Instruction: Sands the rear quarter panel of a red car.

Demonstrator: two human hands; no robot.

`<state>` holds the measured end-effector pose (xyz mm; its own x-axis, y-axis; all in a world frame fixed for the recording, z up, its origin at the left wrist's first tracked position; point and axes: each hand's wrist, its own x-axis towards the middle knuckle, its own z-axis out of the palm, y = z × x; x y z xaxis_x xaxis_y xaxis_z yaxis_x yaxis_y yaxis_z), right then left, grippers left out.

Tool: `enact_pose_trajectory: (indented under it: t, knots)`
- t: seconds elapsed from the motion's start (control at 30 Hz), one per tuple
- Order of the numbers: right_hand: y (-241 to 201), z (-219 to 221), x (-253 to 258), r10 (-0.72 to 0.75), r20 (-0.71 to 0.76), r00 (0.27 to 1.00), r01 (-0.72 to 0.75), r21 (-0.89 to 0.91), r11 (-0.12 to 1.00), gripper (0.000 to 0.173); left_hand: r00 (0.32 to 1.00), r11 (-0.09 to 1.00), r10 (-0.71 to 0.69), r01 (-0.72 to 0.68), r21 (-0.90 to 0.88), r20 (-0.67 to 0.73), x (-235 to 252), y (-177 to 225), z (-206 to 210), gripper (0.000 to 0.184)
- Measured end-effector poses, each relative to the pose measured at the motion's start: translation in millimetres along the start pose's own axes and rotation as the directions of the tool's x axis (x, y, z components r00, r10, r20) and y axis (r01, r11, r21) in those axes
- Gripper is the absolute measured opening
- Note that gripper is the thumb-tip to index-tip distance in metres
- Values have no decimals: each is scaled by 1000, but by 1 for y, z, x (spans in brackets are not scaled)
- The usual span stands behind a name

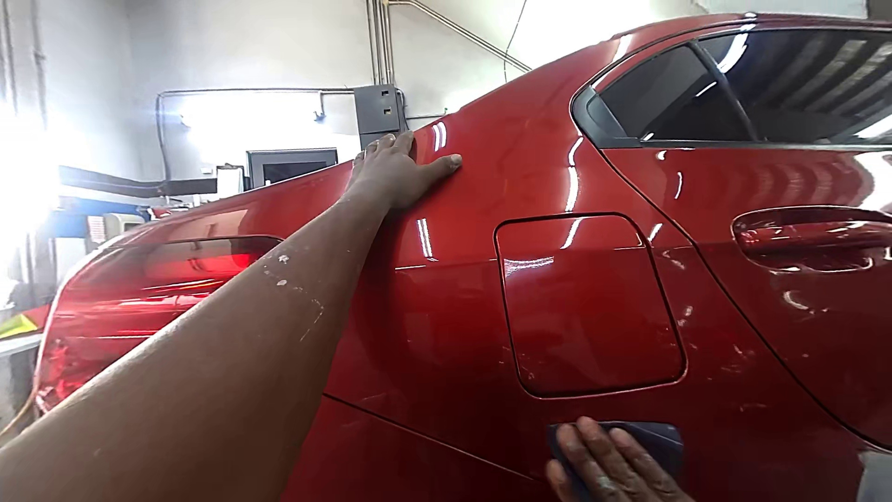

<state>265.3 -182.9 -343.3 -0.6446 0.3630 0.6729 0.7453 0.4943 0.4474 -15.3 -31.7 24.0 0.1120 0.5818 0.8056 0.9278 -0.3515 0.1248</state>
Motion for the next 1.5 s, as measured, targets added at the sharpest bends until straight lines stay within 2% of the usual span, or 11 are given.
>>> enact_pose_trajectory:
  t: [0.13, 0.3, 0.47, 0.63, 0.8, 0.9, 1.03, 1.23, 1.3, 1.43, 1.5]
  knots:
    - [-10, 2, 33, -30, 3, 1000, 30, -14, 999, 81, 1000, 1000, 4, -4, -9, 12, -2, -4, 0, 113]
    - [28, -13, -5, -57, -4, 998, 57, -20, 998, 91, 1000, 1000, -2, 2, -7, 8, -1, -4, -2, 112]
    - [1, -2, 39, -24, -36, 999, 24, 22, 999, 95, 1000, 1000, -2, 2, -3, 13, 0, -3, 0, 112]
    - [33, -15, -5, 12, -40, 999, -15, -84, 996, 93, 1000, 1000, 5, -5, -5, 8, 0, -4, -2, 110]
    - [-4, -3, 35, 33, -63, 997, -30, 41, 999, 94, 1000, 1000, 15, -16, 12, 11, 4, -6, 0, 111]
    - [21, -8, 14, 24, -97, 995, -28, -38, 999, 85, 999, 999, 37, -37, 0, 7, 2, -6, 0, 110]
    - [69, -23, -38, 26, -70, 997, -35, -128, 991, 88, 1000, 1000, 25, -25, 0, 0, 2, -5, 0, 111]
    - [22, -6, 10, -12, -33, 999, 13, 42, 999, 95, 999, 999, 34, -34, 16, -7, 6, -7, 4, 110]
    - [34, -13, 2, 11, -29, 1000, -12, -10, 1000, 92, 999, 1000, 31, -31, 5, -8, 6, -7, 3, 110]
    - [80, -28, -48, 72, -36, 997, -75, -102, 992, 95, 1000, 1000, 28, -28, 7, -7, 4, -6, 2, 111]
    - [67, -27, -39, 74, -15, 997, -75, -49, 996, 97, 1000, 1000, 16, -16, 20, -4, 4, -6, 2, 111]
